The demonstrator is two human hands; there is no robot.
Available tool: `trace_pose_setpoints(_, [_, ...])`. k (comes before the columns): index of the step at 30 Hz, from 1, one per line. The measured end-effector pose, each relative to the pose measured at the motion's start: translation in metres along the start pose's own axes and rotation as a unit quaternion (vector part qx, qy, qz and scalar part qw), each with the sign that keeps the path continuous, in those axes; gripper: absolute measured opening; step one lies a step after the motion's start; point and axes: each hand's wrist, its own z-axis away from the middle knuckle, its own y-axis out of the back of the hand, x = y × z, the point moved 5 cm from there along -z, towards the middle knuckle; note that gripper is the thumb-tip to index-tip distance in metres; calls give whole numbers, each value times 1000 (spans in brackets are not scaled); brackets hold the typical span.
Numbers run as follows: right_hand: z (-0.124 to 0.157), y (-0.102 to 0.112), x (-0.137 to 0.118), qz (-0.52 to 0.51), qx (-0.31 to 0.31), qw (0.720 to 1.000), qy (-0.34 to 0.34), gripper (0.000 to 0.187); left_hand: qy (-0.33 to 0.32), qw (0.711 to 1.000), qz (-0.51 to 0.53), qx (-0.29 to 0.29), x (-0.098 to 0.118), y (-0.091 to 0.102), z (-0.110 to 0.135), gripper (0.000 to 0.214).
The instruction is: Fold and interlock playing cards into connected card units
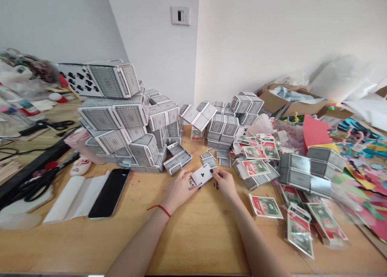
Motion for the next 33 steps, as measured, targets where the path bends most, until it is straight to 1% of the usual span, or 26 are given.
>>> trace_pose_setpoints(2, [-2,6,1,-14,22,1000,-3,33,-4,1000,-4,-1,0,0,0,34])
trace_pose_setpoints(7, [-7,25,6,-71,125,990,-6,33,5,1000,-8,-10,-2,-1,0,38])
trace_pose_setpoints(10, [-9,32,8,-110,154,982,-13,30,18,1000,-4,-6,-4,0,0,35])
trace_pose_setpoints(12, [-9,32,8,-122,162,979,-13,29,27,1000,3,1,-6,1,-1,33])
trace_pose_setpoints(16, [-8,29,7,-116,152,982,-13,28,15,1000,18,-7,-6,-1,-1,45])
trace_pose_setpoints(22, [-7,26,6,-94,141,985,-10,27,3,999,23,-33,-9,-4,-1,33])
trace_pose_setpoints(27, [-8,25,7,-100,138,985,-12,26,5,998,36,-45,-12,-2,-1,33])
trace_pose_setpoints(33, [-7,25,7,-106,146,984,-11,27,22,998,59,-31,-19,0,-2,37])
